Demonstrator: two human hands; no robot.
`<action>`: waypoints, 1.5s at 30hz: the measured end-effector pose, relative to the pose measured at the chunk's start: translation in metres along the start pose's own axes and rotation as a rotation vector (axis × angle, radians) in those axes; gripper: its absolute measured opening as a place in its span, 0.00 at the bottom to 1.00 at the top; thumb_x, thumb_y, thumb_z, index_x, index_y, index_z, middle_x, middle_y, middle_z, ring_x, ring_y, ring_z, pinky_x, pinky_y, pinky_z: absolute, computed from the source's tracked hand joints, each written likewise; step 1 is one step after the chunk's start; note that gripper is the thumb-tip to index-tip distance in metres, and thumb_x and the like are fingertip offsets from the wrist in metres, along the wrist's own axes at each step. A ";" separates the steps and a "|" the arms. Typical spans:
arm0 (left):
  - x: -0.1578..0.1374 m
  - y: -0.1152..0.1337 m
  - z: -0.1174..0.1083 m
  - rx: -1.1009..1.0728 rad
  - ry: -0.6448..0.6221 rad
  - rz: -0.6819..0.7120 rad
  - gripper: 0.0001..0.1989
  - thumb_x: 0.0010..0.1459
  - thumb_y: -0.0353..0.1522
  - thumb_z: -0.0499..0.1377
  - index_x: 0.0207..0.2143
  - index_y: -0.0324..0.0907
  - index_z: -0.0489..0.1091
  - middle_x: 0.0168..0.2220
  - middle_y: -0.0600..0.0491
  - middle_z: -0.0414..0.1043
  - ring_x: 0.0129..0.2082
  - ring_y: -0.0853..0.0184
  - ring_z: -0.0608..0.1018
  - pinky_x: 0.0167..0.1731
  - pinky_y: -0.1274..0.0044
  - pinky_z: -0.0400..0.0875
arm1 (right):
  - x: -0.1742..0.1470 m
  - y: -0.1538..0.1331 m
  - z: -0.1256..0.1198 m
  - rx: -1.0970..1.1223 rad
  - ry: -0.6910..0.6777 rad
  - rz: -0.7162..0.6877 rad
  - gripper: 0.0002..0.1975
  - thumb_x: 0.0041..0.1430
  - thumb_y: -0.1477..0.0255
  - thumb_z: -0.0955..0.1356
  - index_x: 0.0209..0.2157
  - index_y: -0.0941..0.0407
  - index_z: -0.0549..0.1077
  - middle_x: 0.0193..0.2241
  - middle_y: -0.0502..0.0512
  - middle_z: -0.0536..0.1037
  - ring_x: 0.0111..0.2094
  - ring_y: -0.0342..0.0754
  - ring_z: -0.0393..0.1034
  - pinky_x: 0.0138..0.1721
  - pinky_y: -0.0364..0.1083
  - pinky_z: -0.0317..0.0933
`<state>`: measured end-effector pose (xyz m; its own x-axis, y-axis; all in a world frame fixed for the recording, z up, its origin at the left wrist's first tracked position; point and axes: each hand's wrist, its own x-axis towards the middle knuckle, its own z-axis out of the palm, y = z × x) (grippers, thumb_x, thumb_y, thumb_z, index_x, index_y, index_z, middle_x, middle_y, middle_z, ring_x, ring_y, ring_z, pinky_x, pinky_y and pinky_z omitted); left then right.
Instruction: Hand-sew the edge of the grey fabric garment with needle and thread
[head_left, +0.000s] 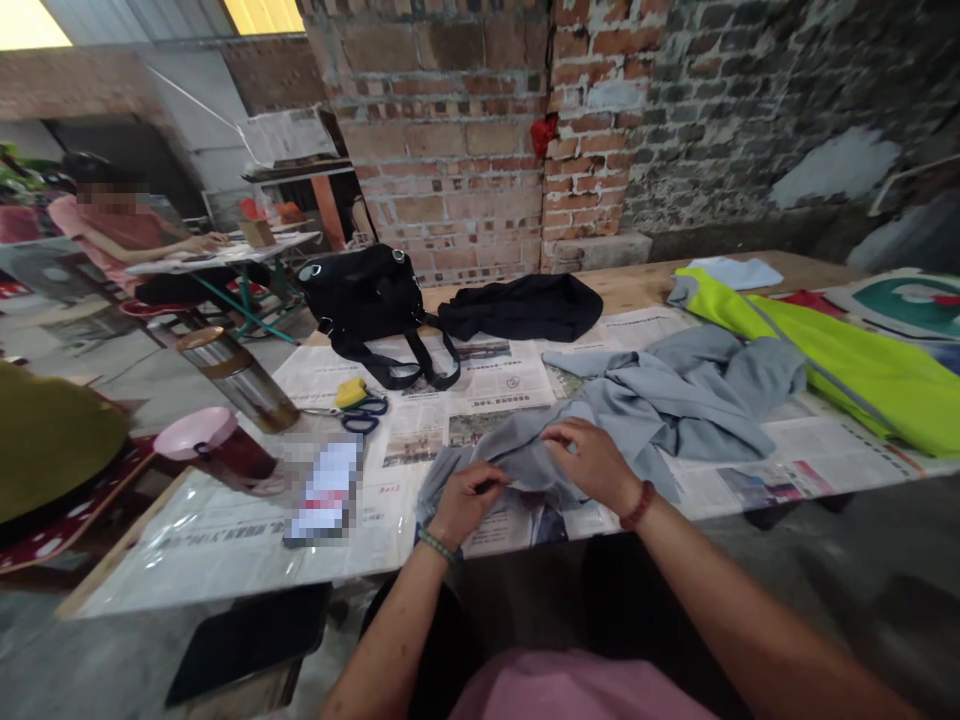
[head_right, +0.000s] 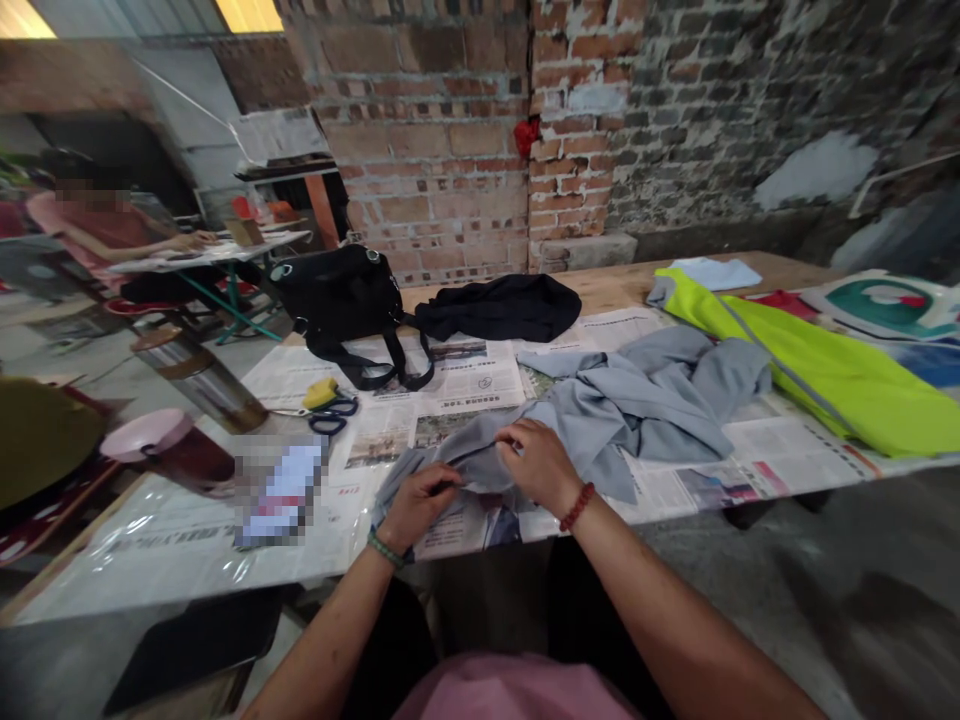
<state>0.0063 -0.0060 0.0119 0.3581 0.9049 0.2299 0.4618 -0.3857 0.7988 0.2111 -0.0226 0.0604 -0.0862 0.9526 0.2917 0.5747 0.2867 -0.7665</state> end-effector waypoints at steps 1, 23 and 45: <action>0.000 0.001 0.000 -0.002 0.005 0.004 0.09 0.46 0.23 0.55 0.26 0.43 0.72 0.29 0.54 0.73 0.32 0.69 0.74 0.36 0.78 0.68 | 0.007 0.004 0.005 0.044 -0.070 0.020 0.08 0.49 0.72 0.64 0.28 0.55 0.75 0.29 0.54 0.75 0.32 0.48 0.68 0.36 0.45 0.60; 0.001 0.001 0.001 0.052 -0.003 -0.087 0.05 0.48 0.29 0.57 0.27 0.42 0.73 0.27 0.55 0.74 0.28 0.69 0.74 0.31 0.79 0.67 | 0.017 0.025 0.063 0.847 -0.056 0.481 0.09 0.45 0.66 0.66 0.24 0.57 0.63 0.19 0.48 0.72 0.20 0.39 0.65 0.23 0.39 0.56; 0.002 0.001 0.000 0.031 -0.029 -0.183 0.04 0.47 0.29 0.57 0.25 0.41 0.72 0.25 0.58 0.74 0.27 0.71 0.73 0.30 0.81 0.67 | 0.121 0.010 -0.007 0.944 0.049 0.272 0.04 0.53 0.79 0.62 0.29 0.57 0.62 0.21 0.46 0.71 0.23 0.41 0.72 0.19 0.37 0.61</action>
<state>0.0073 -0.0044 0.0130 0.2891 0.9550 0.0663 0.5456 -0.2213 0.8083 0.2127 0.0953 0.0921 -0.0014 0.9990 0.0448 -0.3184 0.0420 -0.9470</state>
